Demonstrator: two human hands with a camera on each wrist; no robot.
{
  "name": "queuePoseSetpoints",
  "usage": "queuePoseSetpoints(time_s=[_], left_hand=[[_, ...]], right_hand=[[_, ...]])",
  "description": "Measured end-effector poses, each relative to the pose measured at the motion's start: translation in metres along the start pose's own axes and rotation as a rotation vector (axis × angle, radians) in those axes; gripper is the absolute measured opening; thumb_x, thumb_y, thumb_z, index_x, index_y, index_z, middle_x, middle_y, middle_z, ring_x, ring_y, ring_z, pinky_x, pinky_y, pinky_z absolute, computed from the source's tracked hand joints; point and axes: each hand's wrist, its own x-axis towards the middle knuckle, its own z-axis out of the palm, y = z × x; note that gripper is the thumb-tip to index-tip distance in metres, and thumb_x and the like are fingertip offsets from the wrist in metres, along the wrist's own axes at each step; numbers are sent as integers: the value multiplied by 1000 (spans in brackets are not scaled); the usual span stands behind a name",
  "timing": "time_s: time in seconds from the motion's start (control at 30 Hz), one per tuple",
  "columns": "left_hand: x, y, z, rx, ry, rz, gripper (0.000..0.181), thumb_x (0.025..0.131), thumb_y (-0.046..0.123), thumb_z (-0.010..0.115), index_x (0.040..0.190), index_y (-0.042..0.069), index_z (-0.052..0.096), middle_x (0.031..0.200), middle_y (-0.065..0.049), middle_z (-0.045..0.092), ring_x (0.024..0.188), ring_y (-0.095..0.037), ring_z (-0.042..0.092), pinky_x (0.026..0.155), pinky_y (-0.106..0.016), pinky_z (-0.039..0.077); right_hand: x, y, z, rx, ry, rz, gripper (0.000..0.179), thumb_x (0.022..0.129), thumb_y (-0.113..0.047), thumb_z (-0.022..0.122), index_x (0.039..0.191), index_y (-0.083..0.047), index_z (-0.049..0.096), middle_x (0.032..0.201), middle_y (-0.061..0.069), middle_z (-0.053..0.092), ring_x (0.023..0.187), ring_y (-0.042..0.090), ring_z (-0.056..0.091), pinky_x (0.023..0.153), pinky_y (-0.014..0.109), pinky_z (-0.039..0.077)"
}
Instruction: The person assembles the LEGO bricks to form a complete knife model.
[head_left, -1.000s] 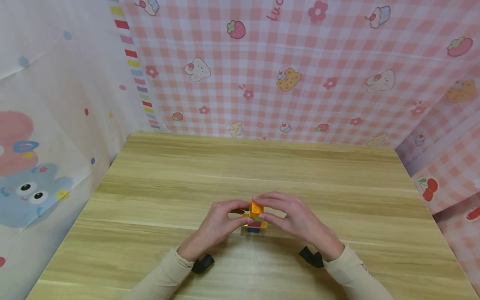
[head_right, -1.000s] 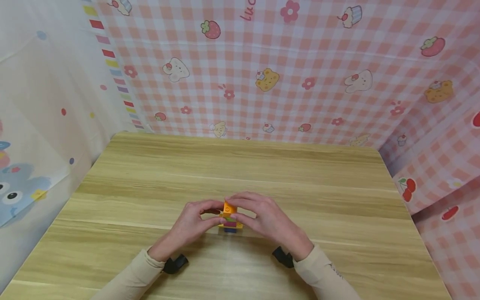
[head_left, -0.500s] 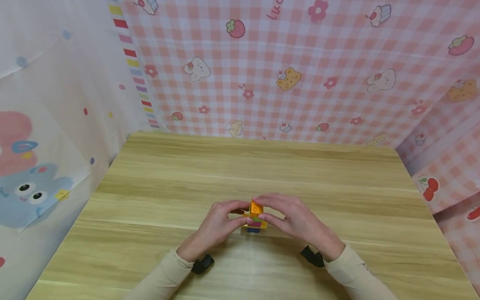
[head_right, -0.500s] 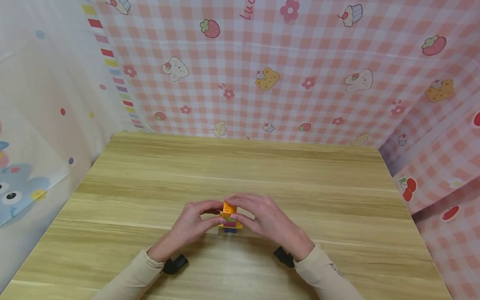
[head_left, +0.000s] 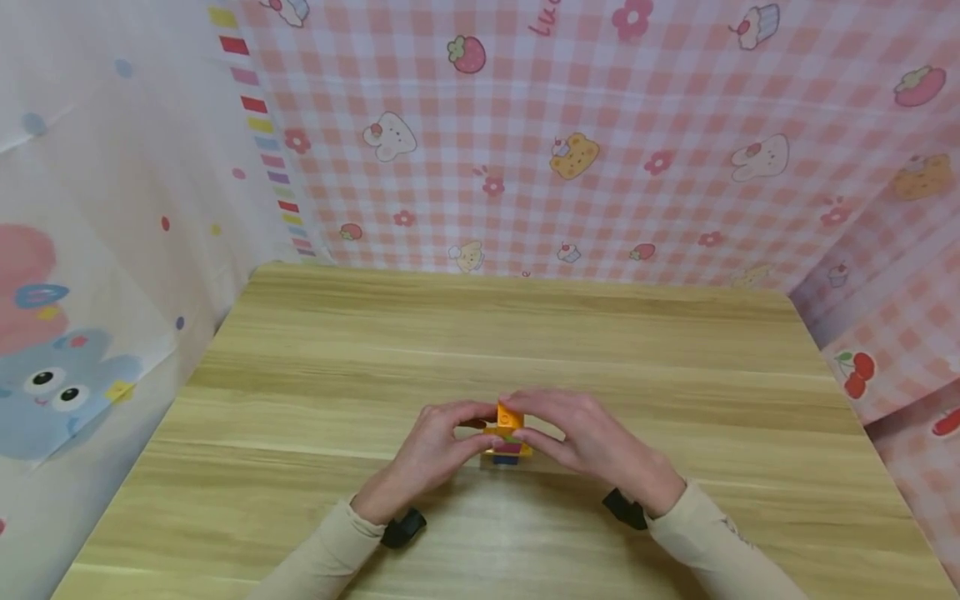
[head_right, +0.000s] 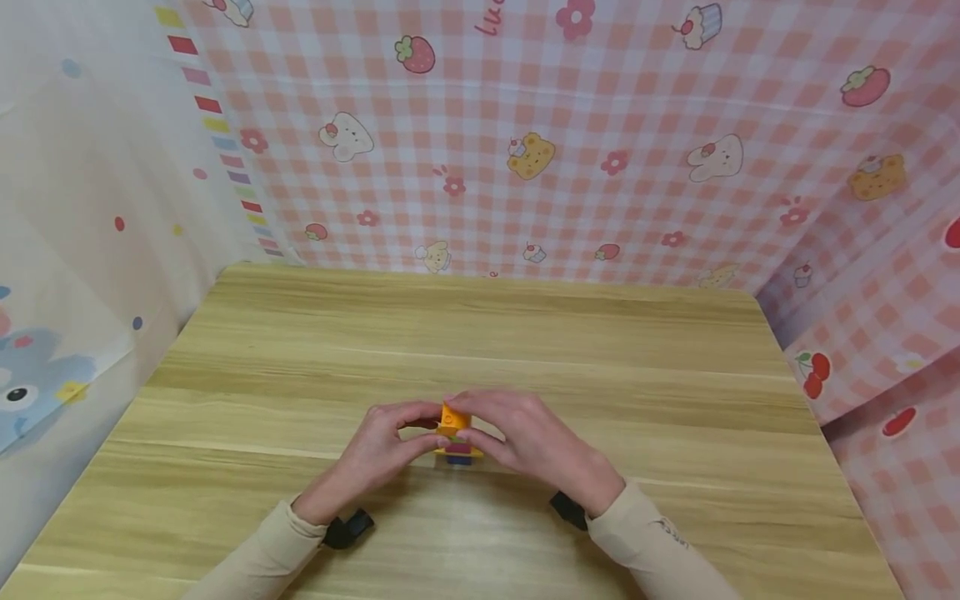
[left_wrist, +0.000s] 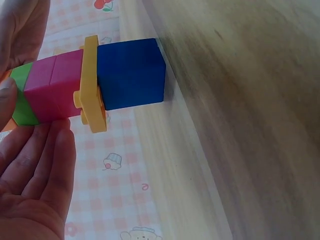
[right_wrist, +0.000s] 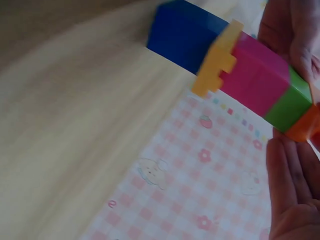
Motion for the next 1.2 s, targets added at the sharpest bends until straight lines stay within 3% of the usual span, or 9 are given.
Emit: queuePoseSetpoints(time_s=[0.23,0.37,0.57,0.8,0.93,1.03,1.2], left_hand=[[0,-1,-1,7,0,1,31,88,14,83,116,3,76,114,-8,77,103,-20,74,90,-35,60],[0,1,-1,10,5,14,31,88,13,83,116,2,76,113,-10,77,102,-21,74,90,-34,60],[0,3,-1,-1,-19,7,31,89,12,81,117,0,74,115,-12,76,101,-25,75,90,-33,60],[0,4,-3,-14,-45,-70,33,94,12,78,125,2,71,121,-11,74,105,-27,74,91,-36,60],[0,2,-4,-6,-63,-104,41,96,18,76,133,3,66,128,-11,72,114,-25,70,96,-39,58],[-1,4,-6,15,-67,-164,50,96,22,77,140,4,61,133,-9,69,121,-25,65,103,-46,54],[-3,0,-12,48,-46,-223,54,96,26,77,143,5,59,136,-4,67,127,-26,61,110,-53,47]], right_hand=[[-7,4,9,-50,57,-74,50,89,-5,81,136,-2,65,126,12,72,110,26,73,87,38,61],[-9,4,10,-69,65,-102,47,95,-9,76,139,-1,62,126,13,72,109,27,73,86,37,62],[-14,5,14,-66,67,-74,44,104,-22,64,143,-2,59,129,14,71,110,26,72,86,35,61],[-18,4,19,-26,37,42,70,89,-6,82,152,-11,52,134,11,68,115,25,70,90,38,61],[-20,3,20,24,20,142,71,93,-8,78,157,-16,46,130,9,66,108,21,70,88,37,61],[-20,3,19,107,10,257,68,97,-10,74,158,-18,45,128,7,64,106,19,70,90,37,61],[-19,5,13,226,-2,440,67,101,-17,70,161,-20,40,137,10,61,107,21,70,93,37,59]])
